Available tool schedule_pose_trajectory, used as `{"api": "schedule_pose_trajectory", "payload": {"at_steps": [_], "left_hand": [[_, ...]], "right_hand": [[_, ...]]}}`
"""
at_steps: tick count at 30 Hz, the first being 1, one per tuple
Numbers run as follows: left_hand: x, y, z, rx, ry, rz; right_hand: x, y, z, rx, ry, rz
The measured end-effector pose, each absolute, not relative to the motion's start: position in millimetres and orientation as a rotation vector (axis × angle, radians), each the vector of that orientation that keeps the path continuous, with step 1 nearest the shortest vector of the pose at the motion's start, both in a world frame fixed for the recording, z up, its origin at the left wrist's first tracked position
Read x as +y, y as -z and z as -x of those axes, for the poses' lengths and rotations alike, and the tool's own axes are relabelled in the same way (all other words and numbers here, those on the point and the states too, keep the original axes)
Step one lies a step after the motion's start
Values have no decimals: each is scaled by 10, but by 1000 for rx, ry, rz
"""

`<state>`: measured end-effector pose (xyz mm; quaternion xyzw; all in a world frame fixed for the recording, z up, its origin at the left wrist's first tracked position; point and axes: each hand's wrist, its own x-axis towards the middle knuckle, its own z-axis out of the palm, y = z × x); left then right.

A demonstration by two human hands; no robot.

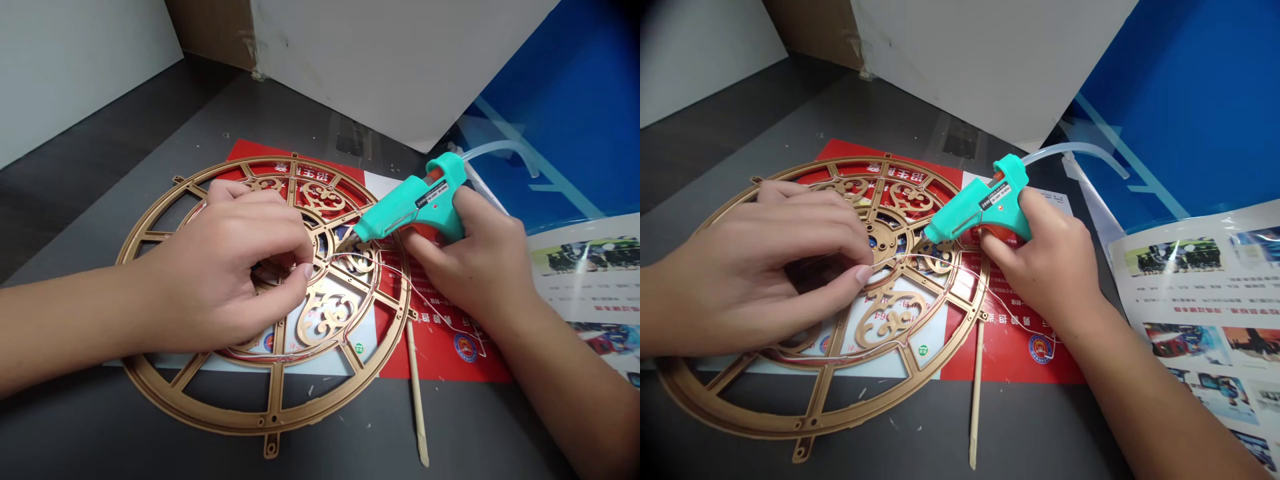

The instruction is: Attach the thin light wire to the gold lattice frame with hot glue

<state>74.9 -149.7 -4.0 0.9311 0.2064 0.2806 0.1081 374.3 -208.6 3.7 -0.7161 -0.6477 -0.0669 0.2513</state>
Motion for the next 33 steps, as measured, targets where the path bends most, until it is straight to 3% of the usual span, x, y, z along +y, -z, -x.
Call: {"api": "schedule_pose_trajectory", "payload": {"at_steps": [10,26,33], "left_hand": [[-1505,52,-760,637,-814,-2741],[-1507,37,-740,662,-803,-2763],[-1487,46,-764,643,-808,-2755]], "right_hand": [[-2050,-2,-3866,-1643,112,1860],[-1950,-32,-4046,-1236,-128,2080],[-1926,-51,-4124,-1350,51,2053]]}}
